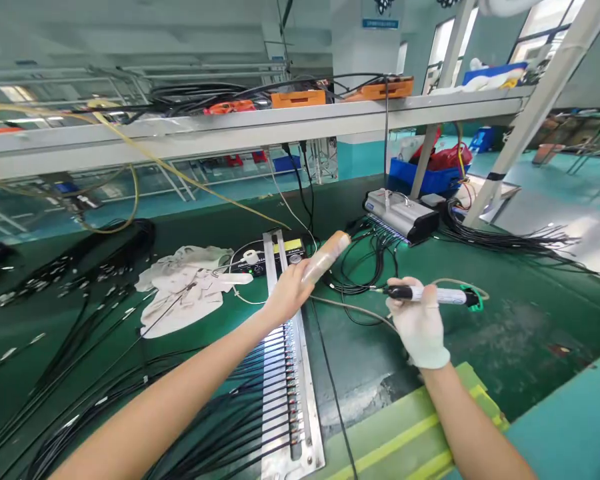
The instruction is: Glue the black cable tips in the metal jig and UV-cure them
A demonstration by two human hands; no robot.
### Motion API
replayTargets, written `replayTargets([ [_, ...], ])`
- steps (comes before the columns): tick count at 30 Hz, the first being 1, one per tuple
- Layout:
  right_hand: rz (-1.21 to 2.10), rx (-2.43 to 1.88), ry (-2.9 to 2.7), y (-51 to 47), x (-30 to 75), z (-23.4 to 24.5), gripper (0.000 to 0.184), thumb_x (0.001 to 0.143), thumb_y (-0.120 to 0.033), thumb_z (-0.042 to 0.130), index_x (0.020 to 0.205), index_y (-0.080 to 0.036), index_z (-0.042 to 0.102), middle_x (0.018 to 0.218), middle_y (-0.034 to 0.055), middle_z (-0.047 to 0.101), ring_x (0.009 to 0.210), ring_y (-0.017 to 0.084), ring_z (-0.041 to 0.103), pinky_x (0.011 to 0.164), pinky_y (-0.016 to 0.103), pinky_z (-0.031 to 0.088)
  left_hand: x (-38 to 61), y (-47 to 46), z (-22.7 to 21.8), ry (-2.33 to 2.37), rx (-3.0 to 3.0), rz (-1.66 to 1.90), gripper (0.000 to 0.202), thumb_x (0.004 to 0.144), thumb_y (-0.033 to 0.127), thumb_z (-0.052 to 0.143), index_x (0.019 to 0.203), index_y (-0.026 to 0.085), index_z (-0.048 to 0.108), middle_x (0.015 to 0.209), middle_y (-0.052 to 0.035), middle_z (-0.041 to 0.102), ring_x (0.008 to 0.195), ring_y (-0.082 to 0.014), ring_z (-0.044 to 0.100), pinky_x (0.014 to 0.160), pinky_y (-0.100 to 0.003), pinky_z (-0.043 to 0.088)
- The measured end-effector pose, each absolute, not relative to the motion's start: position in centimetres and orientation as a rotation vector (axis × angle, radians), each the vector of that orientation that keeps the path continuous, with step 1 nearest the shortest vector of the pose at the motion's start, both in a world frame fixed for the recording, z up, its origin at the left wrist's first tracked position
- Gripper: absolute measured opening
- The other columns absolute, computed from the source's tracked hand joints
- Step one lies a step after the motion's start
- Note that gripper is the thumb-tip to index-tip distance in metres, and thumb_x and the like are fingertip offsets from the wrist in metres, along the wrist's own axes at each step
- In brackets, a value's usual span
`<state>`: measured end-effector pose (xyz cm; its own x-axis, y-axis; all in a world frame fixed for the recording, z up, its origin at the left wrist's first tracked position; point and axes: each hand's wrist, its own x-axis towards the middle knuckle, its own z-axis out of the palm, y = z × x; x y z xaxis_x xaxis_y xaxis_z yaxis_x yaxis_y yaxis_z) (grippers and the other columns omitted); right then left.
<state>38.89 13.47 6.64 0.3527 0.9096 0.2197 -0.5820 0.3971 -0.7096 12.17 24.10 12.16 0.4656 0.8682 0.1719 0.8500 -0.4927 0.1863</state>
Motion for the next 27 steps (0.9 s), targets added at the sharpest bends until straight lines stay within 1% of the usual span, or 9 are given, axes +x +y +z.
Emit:
replayTargets([
  [4, 1.026, -0.549, -0.559, 13.0, 38.9, 7.8, 0.041, 0.094, -0.065, 0.052, 0.097, -0.027, 0.068, 0.102, 0.002, 0.073, 0.069, 0.011, 0.06, 0.064, 0.025, 0.052, 2.7, 16.3, 11.6, 1.03, 2.76, 0.527, 0.062, 0.099, 0.024, 0.051, 0.156, 0.022, 0.026, 0.148, -0.0167, 0.045, 0.136, -0.028, 0.047, 0.112, -0.046, 0.045],
  [8, 1.091, -0.616, -0.621, 11.5, 35.2, 9.1, 0.027, 0.096, -0.05, 0.058, 0.094, -0.026, 0.068, 0.094, 0.0021, 0.074, 0.076, 0.014, 0.064, 0.063, 0.024, 0.05, -3.4, 11.0, 10.3, 1.144, 2.745, 0.482, 0.066, 0.099, 0.023, 0.054, 0.157, 0.026, 0.023, 0.151, -0.0145, 0.04, 0.139, -0.0283, 0.044, 0.112, -0.045, 0.047],
  [12, 1.065, -0.692, -0.9, 10.4, 31.5, 9.7, 0.024, 0.095, -0.047, 0.059, 0.094, -0.024, 0.068, 0.093, 0.0041, 0.073, 0.074, 0.017, 0.063, 0.057, 0.027, 0.047, -5.3, 9.2, 9.5, 1.181, 2.761, 0.494, 0.066, 0.098, 0.022, 0.055, 0.157, 0.027, 0.025, 0.151, -0.0131, 0.039, 0.139, -0.0276, 0.043, 0.113, -0.043, 0.047],
  [14, 1.035, -0.718, -1.054, 10.0, 30.4, 10.0, 0.022, 0.094, -0.045, 0.06, 0.095, -0.025, 0.068, 0.098, 0.0043, 0.071, 0.081, 0.02, 0.065, 0.063, 0.031, 0.051, -5.4, 8.7, 9.5, 1.154, 2.771, 0.517, 0.066, 0.098, 0.021, 0.055, 0.156, 0.028, 0.026, 0.151, -0.0126, 0.04, 0.139, -0.027, 0.044, 0.114, -0.043, 0.046],
  [16, 0.975, -0.739, -1.221, 9.6, 29.6, 10.6, 0.021, 0.092, -0.045, 0.062, 0.096, -0.025, 0.068, 0.106, 0.0042, 0.068, 0.098, 0.023, 0.064, 0.082, 0.037, 0.053, -5.4, 8.1, 9.4, 1.131, 2.761, 0.529, 0.065, 0.098, 0.02, 0.055, 0.156, 0.028, 0.026, 0.151, -0.0124, 0.04, 0.139, -0.0264, 0.043, 0.114, -0.042, 0.046],
  [18, 0.908, -0.788, -1.363, 9.4, 29.1, 11.2, 0.025, 0.092, -0.046, 0.062, 0.105, -0.027, 0.069, 0.116, 0.0044, 0.064, 0.114, 0.026, 0.058, 0.102, 0.042, 0.046, -5.3, 7.5, 9.4, 1.134, 2.725, 0.524, 0.065, 0.099, 0.021, 0.054, 0.156, 0.027, 0.025, 0.151, -0.0125, 0.039, 0.14, -0.0258, 0.042, 0.115, -0.041, 0.045],
  [20, 0.932, -0.85, -1.442, 9.2, 28.6, 11.8, 0.036, 0.094, -0.049, 0.059, 0.122, -0.029, 0.066, 0.127, 0.0047, 0.061, 0.124, 0.027, 0.053, 0.111, 0.044, 0.039, -5.2, 6.9, 9.2, 1.136, 2.679, 0.513, 0.065, 0.099, 0.022, 0.054, 0.157, 0.027, 0.024, 0.153, -0.0126, 0.038, 0.141, -0.0254, 0.041, 0.116, -0.041, 0.044],
  [23, 1.165, -0.859, -1.49, 9.5, 28.2, 12.1, 0.047, 0.097, -0.056, 0.051, 0.134, -0.028, 0.061, 0.139, 0.0061, 0.057, 0.131, 0.028, 0.05, 0.115, 0.045, 0.036, -5.0, 6.2, 8.9, 1.114, 2.607, 0.522, 0.065, 0.1, 0.024, 0.053, 0.157, 0.028, 0.022, 0.154, -0.012, 0.036, 0.143, -0.0252, 0.04, 0.118, -0.041, 0.043],
  [27, 1.429, -0.787, -1.41, 10.9, 28.7, 11.8, 0.069, 0.094, -0.072, 0.044, 0.146, -0.029, 0.051, 0.143, 0.0084, 0.057, 0.133, 0.031, 0.052, 0.116, 0.05, 0.035, -4.6, 5.4, 8.6, 1.158, 2.469, 0.532, 0.063, 0.101, 0.027, 0.05, 0.157, 0.03, 0.021, 0.157, -0.0103, 0.035, 0.143, -0.0247, 0.04, 0.119, -0.04, 0.042],
])
